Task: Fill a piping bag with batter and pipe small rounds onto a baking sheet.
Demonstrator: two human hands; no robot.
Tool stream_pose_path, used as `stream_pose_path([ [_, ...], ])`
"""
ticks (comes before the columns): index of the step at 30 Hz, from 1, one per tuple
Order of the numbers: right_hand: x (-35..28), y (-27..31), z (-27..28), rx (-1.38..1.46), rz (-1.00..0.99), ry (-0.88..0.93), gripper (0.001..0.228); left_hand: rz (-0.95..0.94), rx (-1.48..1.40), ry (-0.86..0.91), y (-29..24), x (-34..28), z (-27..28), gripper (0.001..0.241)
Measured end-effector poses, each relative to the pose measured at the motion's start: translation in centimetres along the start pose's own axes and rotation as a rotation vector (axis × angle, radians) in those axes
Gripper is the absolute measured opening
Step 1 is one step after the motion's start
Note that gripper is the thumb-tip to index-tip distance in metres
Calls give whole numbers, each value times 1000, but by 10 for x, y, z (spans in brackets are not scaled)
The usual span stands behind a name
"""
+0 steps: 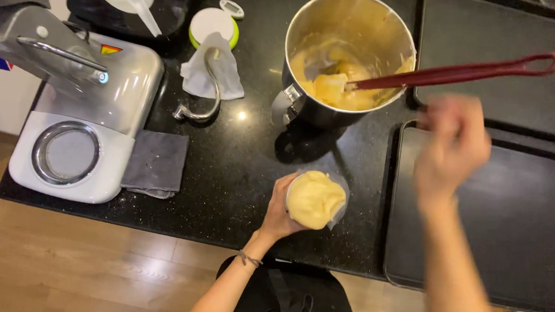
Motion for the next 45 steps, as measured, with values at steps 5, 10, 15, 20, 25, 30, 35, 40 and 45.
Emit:
stream_pose_path([
  [5,-210,-121,-56,491,-1094,197,52,95,16,4,-30,-5,18,124],
  [10,-233,-118,-106,1405,-1749,423,81,575,-87,-226,-26,-73,0,101],
  [15,-216,-124,-107,1447,-1603,613,63,1295,-1803,-896,-42,-63,-58,71],
  [20,-198,-88,-97,2111,-1294,819,47,979,-1592,-848,-20,-68,-51,42],
  [25,-114,14,-46,1380,-1649,325,55,544,-1209,-830,-48,-26,8,20],
  [30,-103,-52,-66,1587,-727,744,63,333,-870,-615,-113,45,65,20],
  [35,-28,4,-37,1181,-579,748,53,300,-750,-493,-100,60,121,13],
  [40,11,43,-54,1046,-521,750,45,238,-401,-506,-96,64,173,18],
  [45,24,119,-85,1203,-490,842,34,-26,-693,-915,-64,20,117,95],
])
Point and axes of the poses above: each hand's wrist, its own x-axis towards the middle knuckle, its own z-axis out of the back of the hand, y = z × x, the point moved 5 cm from there along x, towards the middle knuckle, and after that the axes turned 1 degree about x, right-handed, at the moved point
